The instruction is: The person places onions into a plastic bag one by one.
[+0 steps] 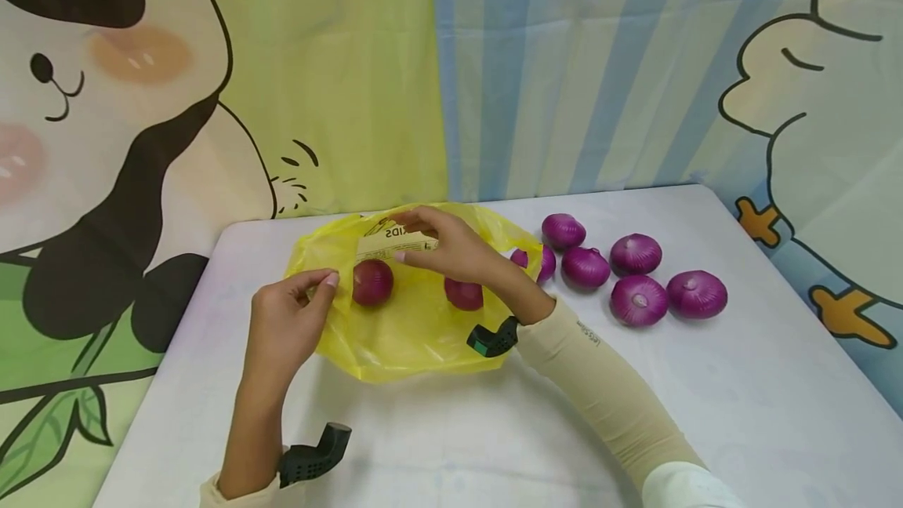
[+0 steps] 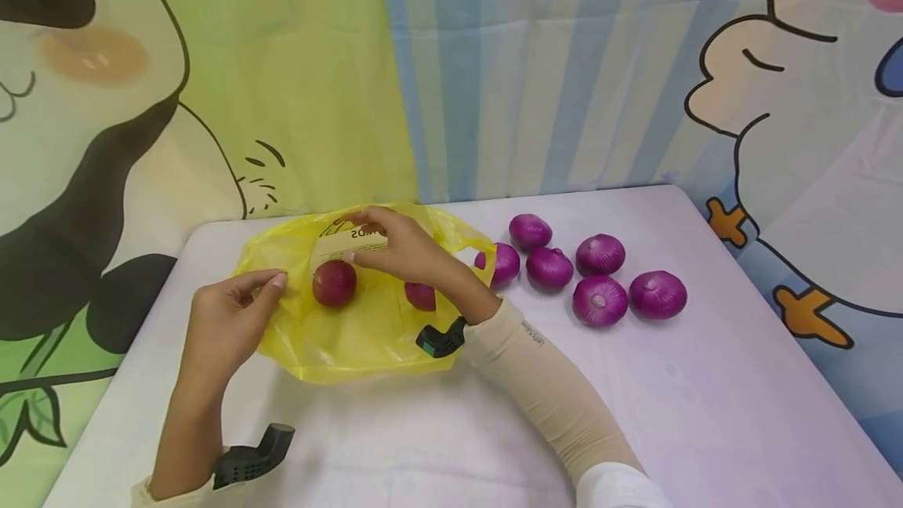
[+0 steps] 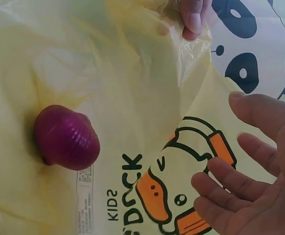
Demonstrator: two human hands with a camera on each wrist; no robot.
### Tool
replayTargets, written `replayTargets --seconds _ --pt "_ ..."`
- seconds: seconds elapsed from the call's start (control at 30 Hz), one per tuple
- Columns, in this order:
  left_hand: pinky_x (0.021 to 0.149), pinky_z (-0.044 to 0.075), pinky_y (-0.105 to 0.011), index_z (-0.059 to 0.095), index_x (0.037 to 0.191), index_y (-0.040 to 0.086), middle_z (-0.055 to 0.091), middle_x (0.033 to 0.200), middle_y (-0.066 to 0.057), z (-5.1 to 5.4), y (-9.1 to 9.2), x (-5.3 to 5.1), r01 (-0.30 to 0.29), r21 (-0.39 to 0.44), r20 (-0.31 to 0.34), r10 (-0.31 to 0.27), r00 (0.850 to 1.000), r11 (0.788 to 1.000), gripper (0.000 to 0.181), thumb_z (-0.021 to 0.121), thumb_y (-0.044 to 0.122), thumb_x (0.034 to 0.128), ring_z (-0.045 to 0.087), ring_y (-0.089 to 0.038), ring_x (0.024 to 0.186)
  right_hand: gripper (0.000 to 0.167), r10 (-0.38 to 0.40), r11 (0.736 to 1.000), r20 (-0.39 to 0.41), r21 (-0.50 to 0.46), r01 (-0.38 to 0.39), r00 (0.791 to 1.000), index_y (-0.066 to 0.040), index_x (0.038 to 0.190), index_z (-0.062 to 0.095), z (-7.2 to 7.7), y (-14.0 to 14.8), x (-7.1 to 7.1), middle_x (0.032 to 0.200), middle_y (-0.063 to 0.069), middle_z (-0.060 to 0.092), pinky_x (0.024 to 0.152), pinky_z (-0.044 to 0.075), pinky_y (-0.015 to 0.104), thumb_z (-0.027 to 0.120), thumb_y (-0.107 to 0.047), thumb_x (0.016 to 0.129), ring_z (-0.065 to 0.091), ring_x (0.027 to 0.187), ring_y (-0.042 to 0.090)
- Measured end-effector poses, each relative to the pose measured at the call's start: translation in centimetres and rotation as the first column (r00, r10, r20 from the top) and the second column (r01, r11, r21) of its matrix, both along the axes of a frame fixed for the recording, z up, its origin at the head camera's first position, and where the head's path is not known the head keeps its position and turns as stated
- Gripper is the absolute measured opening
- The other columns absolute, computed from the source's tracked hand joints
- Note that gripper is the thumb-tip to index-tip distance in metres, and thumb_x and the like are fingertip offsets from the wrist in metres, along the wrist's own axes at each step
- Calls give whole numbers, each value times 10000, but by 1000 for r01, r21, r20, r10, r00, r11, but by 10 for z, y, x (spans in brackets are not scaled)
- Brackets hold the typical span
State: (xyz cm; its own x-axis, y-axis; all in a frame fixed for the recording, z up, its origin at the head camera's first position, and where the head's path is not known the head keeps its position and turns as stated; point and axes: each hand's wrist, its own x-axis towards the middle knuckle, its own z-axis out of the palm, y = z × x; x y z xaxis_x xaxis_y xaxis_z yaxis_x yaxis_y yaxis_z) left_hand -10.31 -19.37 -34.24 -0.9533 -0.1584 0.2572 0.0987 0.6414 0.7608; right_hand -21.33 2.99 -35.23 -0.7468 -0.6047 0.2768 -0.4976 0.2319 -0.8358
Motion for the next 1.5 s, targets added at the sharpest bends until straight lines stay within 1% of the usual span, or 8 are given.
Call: replayTargets --seconds 0.17,0.37,0.57,0.77,0.93,1.07,1.33,1.5 --pt "437 386 -213 738 1035 -17 632 717 -99 0 0 -1 7 4 2 -7 1000 1000 231 640 175 953 458 -198 538 484 -22 999 7 -37 22 1000 -8 1335 532 2 3 2 1335 86 555 1063 338 269 701 -170 911 507 1244 235" --pt "456 413 -211 734 1045 -20 657 767 -107 0 1 -2 0 3 12 0 1000 1000 233 637 171 954 492 -214 575 474 -8 998 11 -57 9 1000 8 1328 536 3 6 4 1321 95 561 1066 333 266 697 -152 911 508 1243 212" --pt "463 418 -207 733 1043 -26 662 776 -109 -1 1 -3 -3 -8 8 3 1000 1000 228 638 160 952 496 -221 594 480 4 998 -1 -70 -4 1000 1 1335 532 4 8 6 1312 79 563 1071 333 282 698 -156 913 503 1253 242" --pt "456 414 -209 733 1051 -18 654 774 -109 -1 1 -3 -6 -4 19 6 1000 1000 236 632 174 958 490 -218 579 488 21 996 -10 -92 -22 1000 -11 1349 525 9 12 14 1338 54 541 1074 330 287 694 -153 914 494 1249 182" --pt "444 391 -212 735 1052 -10 634 742 -104 -1 1 -3 -15 -12 23 15 1000 1000 236 633 180 957 467 -212 563 496 41 996 -37 -76 -43 998 -26 1352 524 11 15 21 1334 44 544 1074 330 293 701 -156 908 489 1250 167" --pt "431 372 -217 738 1054 -4 597 692 -99 -1 0 -3 -32 -17 23 33 999 999 241 629 189 959 446 -206 551 468 38 998 -62 -56 -41 997 -47 1334 546 10 20 23 1315 41 557 1072 330 281 704 -155 906 487 1241 145" --pt "427 384 -226 736 1053 -8 571 659 -96 -1 -2 -1 -38 -15 31 39 999 999 265 625 215 962 456 -213 543 408 54 990 -98 -124 -66 994 -16 1278 586 14 30 31 1285 96 569 1076 329 294 706 -90 895 491 1245 156" --pt "409 356 -226 741 1031 -11 531 605 -93 -1 -2 -1 -42 -16 9 43 999 999 243 629 191 956 427 -202 514 389 13 987 -130 -157 -33 991 -21 1251 610 17 40 34 1269 62 581 1069 343 317 716 -52 878 491 1244 148"
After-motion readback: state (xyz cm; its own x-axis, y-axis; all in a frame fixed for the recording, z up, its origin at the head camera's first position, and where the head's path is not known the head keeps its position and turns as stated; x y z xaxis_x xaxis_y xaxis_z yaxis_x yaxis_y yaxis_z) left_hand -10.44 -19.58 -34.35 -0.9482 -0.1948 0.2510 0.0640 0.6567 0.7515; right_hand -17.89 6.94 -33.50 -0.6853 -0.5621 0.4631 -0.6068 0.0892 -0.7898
